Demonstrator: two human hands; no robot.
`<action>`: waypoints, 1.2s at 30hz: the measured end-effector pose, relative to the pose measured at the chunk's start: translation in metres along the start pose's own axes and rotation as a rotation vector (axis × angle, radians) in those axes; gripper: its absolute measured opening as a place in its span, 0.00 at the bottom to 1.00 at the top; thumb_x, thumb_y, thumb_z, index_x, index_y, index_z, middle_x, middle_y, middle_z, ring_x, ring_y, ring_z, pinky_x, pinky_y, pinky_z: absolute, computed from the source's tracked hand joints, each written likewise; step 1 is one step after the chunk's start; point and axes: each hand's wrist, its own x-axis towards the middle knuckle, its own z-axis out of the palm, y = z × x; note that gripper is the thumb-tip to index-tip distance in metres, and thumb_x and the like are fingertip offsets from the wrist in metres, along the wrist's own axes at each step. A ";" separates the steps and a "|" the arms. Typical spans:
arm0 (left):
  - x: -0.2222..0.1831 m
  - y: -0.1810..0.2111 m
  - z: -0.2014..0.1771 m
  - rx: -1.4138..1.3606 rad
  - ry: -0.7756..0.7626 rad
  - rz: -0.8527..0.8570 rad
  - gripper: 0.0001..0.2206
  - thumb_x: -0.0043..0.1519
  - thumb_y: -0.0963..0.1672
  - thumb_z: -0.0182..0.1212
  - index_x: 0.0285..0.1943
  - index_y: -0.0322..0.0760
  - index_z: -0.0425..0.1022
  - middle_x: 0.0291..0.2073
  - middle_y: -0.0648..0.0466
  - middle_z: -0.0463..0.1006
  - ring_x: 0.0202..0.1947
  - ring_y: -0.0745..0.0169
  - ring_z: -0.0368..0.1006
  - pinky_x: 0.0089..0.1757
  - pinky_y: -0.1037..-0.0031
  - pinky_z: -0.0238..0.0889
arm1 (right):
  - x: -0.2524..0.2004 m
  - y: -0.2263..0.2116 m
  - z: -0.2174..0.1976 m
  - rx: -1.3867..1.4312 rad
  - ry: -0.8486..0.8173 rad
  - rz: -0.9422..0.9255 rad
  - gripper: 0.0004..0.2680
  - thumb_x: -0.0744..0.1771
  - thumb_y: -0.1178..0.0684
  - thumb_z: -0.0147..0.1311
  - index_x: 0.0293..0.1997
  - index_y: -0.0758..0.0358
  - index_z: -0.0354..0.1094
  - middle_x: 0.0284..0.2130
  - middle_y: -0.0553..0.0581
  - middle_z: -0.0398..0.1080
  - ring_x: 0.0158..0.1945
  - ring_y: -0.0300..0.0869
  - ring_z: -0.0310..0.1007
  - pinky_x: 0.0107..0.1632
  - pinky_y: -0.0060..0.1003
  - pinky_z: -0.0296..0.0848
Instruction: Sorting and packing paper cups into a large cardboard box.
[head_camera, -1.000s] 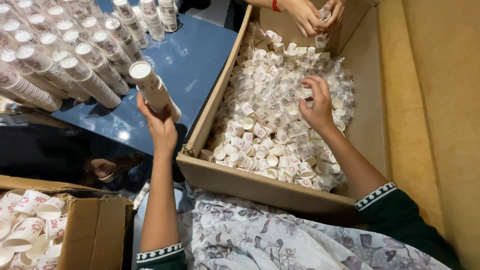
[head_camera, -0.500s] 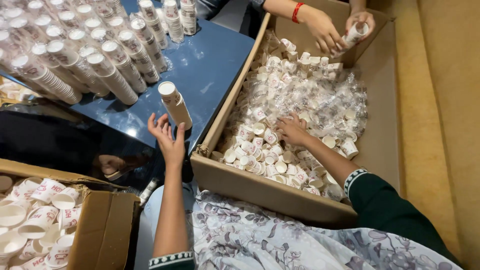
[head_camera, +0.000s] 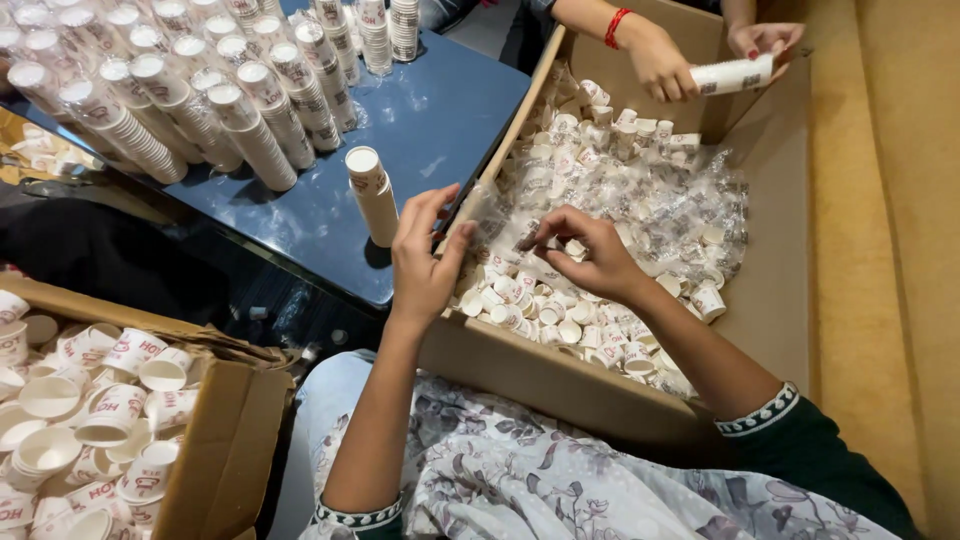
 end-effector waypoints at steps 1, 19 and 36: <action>0.000 -0.003 0.002 0.001 0.001 -0.001 0.15 0.65 0.43 0.64 0.59 0.29 0.75 0.51 0.43 0.75 0.49 0.54 0.74 0.45 0.72 0.68 | 0.001 -0.006 0.003 0.001 -0.001 -0.001 0.07 0.65 0.67 0.54 0.46 0.68 0.67 0.41 0.57 0.74 0.48 0.41 0.78 0.51 0.34 0.78; -0.025 -0.052 0.013 -1.008 0.169 -0.442 0.07 0.69 0.42 0.57 0.47 0.31 0.77 0.39 0.57 0.77 0.40 0.75 0.71 0.44 0.81 0.66 | 0.070 -0.009 0.072 0.898 0.016 0.143 0.07 0.71 0.53 0.60 0.48 0.65 0.70 0.50 0.53 0.68 0.37 0.31 0.60 0.39 0.26 0.60; 0.033 -0.089 -0.027 -0.641 0.428 -0.464 0.08 0.68 0.43 0.60 0.48 0.31 0.70 0.25 0.55 0.77 0.18 0.78 0.62 0.22 0.83 0.52 | 0.160 0.004 0.116 0.737 0.216 0.181 0.08 0.68 0.55 0.62 0.34 0.61 0.64 0.18 0.42 0.59 0.19 0.26 0.51 0.21 0.23 0.48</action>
